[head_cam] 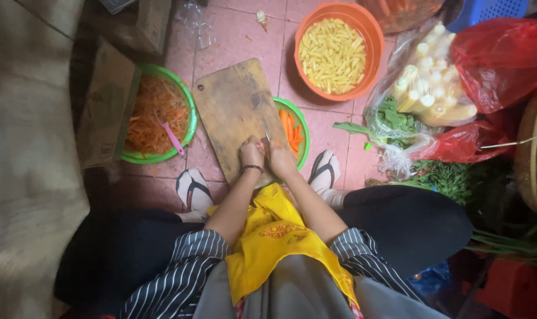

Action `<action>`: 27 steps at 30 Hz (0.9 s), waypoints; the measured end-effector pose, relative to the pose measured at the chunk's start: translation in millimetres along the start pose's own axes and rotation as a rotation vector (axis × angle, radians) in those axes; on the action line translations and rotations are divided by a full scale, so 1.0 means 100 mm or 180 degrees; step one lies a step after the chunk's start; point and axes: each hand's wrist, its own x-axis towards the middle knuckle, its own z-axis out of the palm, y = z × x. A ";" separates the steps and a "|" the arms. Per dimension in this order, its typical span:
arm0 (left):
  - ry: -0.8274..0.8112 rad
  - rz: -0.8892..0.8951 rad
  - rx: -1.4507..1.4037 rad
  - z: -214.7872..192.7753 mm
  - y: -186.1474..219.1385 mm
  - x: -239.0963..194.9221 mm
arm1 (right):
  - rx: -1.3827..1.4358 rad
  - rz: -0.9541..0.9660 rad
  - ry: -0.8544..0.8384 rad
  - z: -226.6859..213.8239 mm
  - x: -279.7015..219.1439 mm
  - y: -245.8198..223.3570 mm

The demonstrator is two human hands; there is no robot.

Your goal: The recorder is using a peeler to slice strips from a carrot on a wooden cutting board.

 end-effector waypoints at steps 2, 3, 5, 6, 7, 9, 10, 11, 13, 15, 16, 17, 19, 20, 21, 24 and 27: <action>-0.0023 -0.0030 -0.0015 -0.05 0.05 -0.01 | -0.0039 -0.0008 -0.0039 0.03 0.02 0.01; -0.0045 -0.0042 -0.0033 -0.07 0.08 -0.01 | -0.0079 -0.0013 -0.0059 0.04 0.04 0.01; -0.0051 -0.0097 -0.0028 0.01 0.01 -0.01 | -0.0068 -0.0009 -0.0106 0.01 0.03 -0.01; -0.0036 -0.0134 -0.0025 0.04 -0.02 0.02 | -0.0057 -0.0023 -0.0131 -0.01 0.06 -0.03; -0.0034 -0.0138 -0.0024 0.00 0.03 0.04 | -0.0056 -0.0026 -0.0135 0.02 0.08 -0.01; -0.0028 -0.0082 0.0167 -0.08 0.11 0.02 | -0.0136 -0.0091 -0.0063 0.08 0.05 0.02; -0.0033 -0.0099 0.0172 -0.05 0.07 0.02 | -0.0133 -0.0090 -0.0080 0.09 0.05 -0.01; 0.0003 -0.0102 0.0096 -0.02 0.03 0.02 | -0.0119 0.0026 -0.0180 0.10 0.04 -0.04; 0.0030 -0.0106 0.0013 0.04 -0.04 -0.04 | -0.0112 0.0151 -0.0283 0.13 -0.02 -0.05; 0.0093 -0.0032 0.0158 0.08 -0.08 0.02 | -0.0412 0.0123 -0.0401 0.18 0.03 -0.06; 0.0117 0.0003 0.0166 0.02 -0.04 0.03 | -0.0398 0.0109 -0.0362 0.17 0.03 -0.05; 0.0064 -0.0008 0.0233 -0.04 0.00 0.04 | -0.0244 0.0198 -0.0373 0.16 0.02 -0.05; 0.0013 0.0009 0.0287 -0.03 -0.01 0.08 | -0.0097 0.0292 -0.0354 0.22 0.06 0.07; 0.0004 0.0000 0.0237 0.00 -0.08 0.07 | 0.0128 0.0182 -0.0126 0.29 0.05 0.16; -0.0006 -0.0010 0.0188 0.03 -0.16 0.06 | 0.0352 0.0071 0.0102 0.37 0.06 0.24; 0.0159 -0.0024 0.0325 -0.01 -0.18 0.05 | 0.0386 0.0252 -0.0135 0.08 0.03 0.07; 0.0086 -0.0171 0.0514 0.01 -0.28 0.07 | 0.0378 0.0423 -0.0382 0.02 0.03 -0.03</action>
